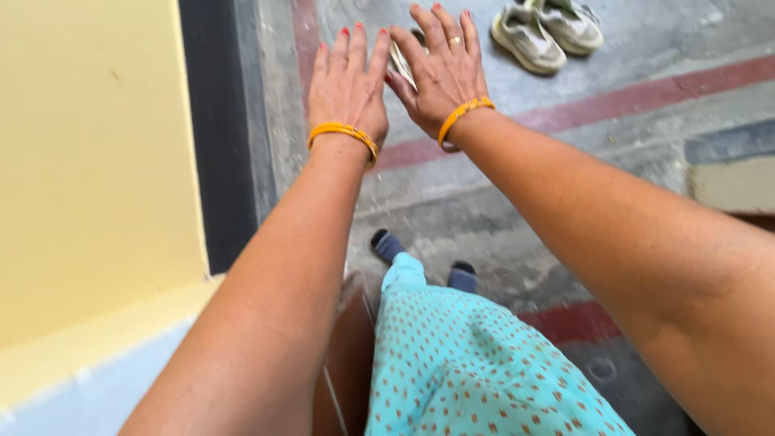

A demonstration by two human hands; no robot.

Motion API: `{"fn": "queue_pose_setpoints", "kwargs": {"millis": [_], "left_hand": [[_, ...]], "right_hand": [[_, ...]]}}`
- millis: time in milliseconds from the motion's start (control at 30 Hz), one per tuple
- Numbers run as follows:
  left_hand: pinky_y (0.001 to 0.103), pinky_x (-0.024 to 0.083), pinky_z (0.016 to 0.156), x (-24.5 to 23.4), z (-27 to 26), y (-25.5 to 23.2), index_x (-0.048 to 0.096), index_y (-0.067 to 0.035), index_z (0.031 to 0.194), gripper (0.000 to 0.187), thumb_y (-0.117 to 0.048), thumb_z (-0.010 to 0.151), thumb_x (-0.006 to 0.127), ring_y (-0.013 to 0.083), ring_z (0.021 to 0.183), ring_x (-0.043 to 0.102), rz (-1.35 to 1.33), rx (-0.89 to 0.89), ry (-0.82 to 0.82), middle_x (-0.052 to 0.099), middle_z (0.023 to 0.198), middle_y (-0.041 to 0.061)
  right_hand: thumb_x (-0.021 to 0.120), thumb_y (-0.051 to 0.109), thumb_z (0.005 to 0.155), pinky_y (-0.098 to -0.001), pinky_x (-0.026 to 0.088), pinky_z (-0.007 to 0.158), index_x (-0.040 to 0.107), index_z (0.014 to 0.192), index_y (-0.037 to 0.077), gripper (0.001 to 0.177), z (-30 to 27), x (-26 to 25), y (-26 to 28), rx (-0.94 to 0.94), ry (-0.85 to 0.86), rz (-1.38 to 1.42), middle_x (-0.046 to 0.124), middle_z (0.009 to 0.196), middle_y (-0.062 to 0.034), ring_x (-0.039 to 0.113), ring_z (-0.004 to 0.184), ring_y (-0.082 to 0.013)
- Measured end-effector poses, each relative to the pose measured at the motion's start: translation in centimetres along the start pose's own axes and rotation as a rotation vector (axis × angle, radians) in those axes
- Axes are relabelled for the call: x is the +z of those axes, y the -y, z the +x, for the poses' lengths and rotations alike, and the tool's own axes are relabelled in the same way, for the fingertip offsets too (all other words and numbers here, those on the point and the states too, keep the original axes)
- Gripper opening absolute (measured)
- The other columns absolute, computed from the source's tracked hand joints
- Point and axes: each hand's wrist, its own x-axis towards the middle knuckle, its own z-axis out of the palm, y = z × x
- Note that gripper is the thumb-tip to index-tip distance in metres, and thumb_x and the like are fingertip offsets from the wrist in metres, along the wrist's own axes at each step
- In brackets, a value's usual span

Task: The person ties the laces of a pair of light blue sneakers, then picks up the shoes and places them into a metal cabinet. The person repeats this process with a pair of black and white sneakers and a pair of black and green sneakers, placing each pair into the cabinet.

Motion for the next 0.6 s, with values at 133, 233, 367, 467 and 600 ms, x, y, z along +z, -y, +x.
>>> {"fn": "queue_pose_setpoints", "kwargs": {"millis": [133,233,367,467,600], "left_hand": [[0.048,0.020,0.121,0.1,6.4,4.3,0.028,-0.015,0.160,0.064,-0.023,0.099,0.049,0.0319,0.150,0.028,0.034,0.024,0.001,0.033,0.163,0.016],[0.049,0.018,0.119,0.1,10.6,7.2,0.027,-0.018,0.156,0.062,-0.028,0.099,0.048,0.0304,0.148,0.026,-0.012,0.033,0.028,0.031,0.161,0.014],[0.047,0.019,0.122,0.7,14.7,9.3,0.028,-0.018,0.160,0.064,-0.025,0.100,0.050,0.0309,0.151,0.027,0.065,0.087,0.058,0.031,0.164,0.014],[0.047,0.019,0.122,1.2,18.9,11.5,0.027,-0.019,0.159,0.065,-0.027,0.098,0.050,0.0301,0.151,0.027,0.057,0.103,0.108,0.030,0.163,0.013],[0.047,0.019,0.122,3.1,24.1,12.9,0.027,-0.019,0.160,0.065,-0.026,0.099,0.049,0.0304,0.151,0.028,0.039,0.116,0.134,0.031,0.163,0.014]], "right_hand": [[0.060,0.042,0.106,-0.0623,0.014,0.122,0.050,0.150,0.018,0.052,6.4,2.4,-0.6,0.007,-0.031,-0.015,0.039,0.159,-0.0176,0.031,0.149,-0.0417],[0.063,0.044,0.100,-0.0630,0.013,0.119,0.051,0.146,0.018,0.054,11.2,4.4,-0.9,0.059,-0.029,-0.005,0.038,0.156,-0.0183,0.030,0.146,-0.0408],[0.065,0.038,0.103,-0.0613,0.013,0.123,0.049,0.149,0.016,0.053,14.4,6.5,-1.6,0.149,-0.040,0.005,0.037,0.161,-0.0170,0.029,0.150,-0.0402],[0.067,0.034,0.097,-0.0611,0.013,0.121,0.049,0.149,0.016,0.058,18.6,8.5,-2.0,0.231,-0.019,0.038,0.036,0.159,-0.0166,0.029,0.148,-0.0404],[0.067,0.032,0.094,-0.0601,0.014,0.122,0.048,0.150,0.016,0.061,22.8,11.4,-4.7,0.339,0.007,0.093,0.036,0.159,-0.0170,0.029,0.148,-0.0410]]}}
